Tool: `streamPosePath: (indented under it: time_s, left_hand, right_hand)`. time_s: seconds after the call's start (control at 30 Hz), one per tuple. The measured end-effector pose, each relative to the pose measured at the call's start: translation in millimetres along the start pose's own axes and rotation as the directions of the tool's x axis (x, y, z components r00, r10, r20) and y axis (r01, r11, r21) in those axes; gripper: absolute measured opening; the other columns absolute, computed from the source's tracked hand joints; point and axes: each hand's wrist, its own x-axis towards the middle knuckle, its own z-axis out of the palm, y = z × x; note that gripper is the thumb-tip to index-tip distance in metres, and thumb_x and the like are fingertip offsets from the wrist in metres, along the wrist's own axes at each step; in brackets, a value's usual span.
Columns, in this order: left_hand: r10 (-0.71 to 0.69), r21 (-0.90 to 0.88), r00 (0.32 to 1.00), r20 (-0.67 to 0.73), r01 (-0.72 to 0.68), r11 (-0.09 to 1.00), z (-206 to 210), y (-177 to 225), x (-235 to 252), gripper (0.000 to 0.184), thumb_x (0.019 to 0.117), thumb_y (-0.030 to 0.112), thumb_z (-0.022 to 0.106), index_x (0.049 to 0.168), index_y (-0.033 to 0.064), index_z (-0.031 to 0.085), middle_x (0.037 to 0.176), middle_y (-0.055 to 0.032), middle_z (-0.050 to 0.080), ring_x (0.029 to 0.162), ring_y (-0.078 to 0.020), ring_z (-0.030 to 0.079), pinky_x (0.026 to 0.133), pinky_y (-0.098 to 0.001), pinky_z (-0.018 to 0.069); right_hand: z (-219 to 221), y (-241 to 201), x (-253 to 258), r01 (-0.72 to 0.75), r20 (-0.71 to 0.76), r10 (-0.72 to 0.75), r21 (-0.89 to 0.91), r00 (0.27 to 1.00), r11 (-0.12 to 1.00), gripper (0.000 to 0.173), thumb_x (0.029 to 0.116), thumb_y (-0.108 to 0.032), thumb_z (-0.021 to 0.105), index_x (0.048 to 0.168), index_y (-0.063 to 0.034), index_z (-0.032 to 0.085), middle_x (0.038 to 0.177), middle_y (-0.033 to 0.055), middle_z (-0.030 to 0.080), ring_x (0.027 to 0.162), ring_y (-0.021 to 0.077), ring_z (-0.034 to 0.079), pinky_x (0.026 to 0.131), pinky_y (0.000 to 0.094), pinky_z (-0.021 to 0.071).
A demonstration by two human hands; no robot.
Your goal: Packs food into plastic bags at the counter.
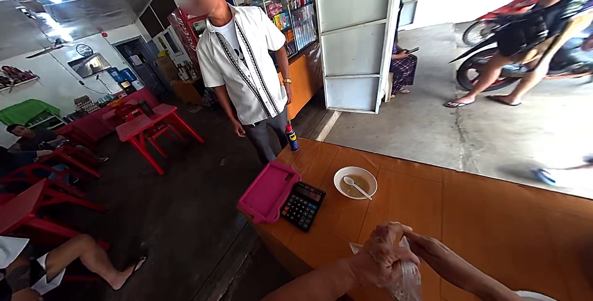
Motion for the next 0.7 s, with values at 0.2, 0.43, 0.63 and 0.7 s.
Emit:
streamPosePath:
  time_s: [0.2,0.43,0.63,0.7]
  left_hand:
    - [-0.227,0.128,0.962,0.154,0.209,0.970,-14.0,-7.8,0.9,0.017,0.0859,0.005,0.063,0.087,-0.0064,0.075,0.130,-0.0242,0.064,0.134,-0.0391,0.052,0.114,-0.0521,0.0402]
    - [-0.868,-0.656,0.490,0.078,0.681,0.326,2.1,11.7,1.0,0.021,0.0956,0.009,0.061,0.111,-0.0008,0.072,0.110,-0.0106,0.072,0.103,-0.0166,0.064,0.095,-0.0372,0.0503]
    - [-0.797,-0.543,0.599,-0.077,0.645,0.537,13.5,2.5,-3.6,0.016,0.0929,0.000,0.069,0.105,-0.0099,0.070,0.134,-0.0201,0.062,0.118,-0.0199,0.062,0.102,-0.0341,0.0509]
    - [-0.742,-0.434,0.665,-0.084,0.646,0.628,10.0,0.2,-5.2,0.023,0.0925,0.001,0.070,0.113,-0.0092,0.069,0.134,-0.0218,0.061,0.115,-0.0216,0.064,0.098,-0.0348,0.0537]
  right_hand:
    - [13.3,17.4,-9.8,-0.033,-0.091,0.024,-0.105,0.996,0.994,0.028,0.1052,-0.015,0.046,0.096,0.0018,0.066,0.083,0.0145,0.064,0.079,0.0283,0.066,0.076,0.0492,0.0533]
    - [49.1,-6.8,-37.7,-0.073,-0.207,-0.003,-0.360,0.978,0.930,0.019,0.1026,-0.009,0.052,0.100,0.0007,0.068,0.096,0.0197,0.069,0.089,0.0368,0.071,0.077,0.0545,0.0589]
    - [63.7,-24.4,-46.2,0.031,-0.153,-0.081,-0.305,0.985,0.952,0.017,0.1022,-0.006,0.051,0.099,0.0000,0.067,0.098,0.0180,0.070,0.090,0.0337,0.072,0.079,0.0505,0.0592]
    - [53.1,-25.8,-47.1,0.017,-0.175,-0.053,-0.204,0.983,0.979,0.023,0.1048,-0.013,0.050,0.098,0.0027,0.065,0.092,0.0194,0.067,0.086,0.0346,0.069,0.078,0.0509,0.0575]
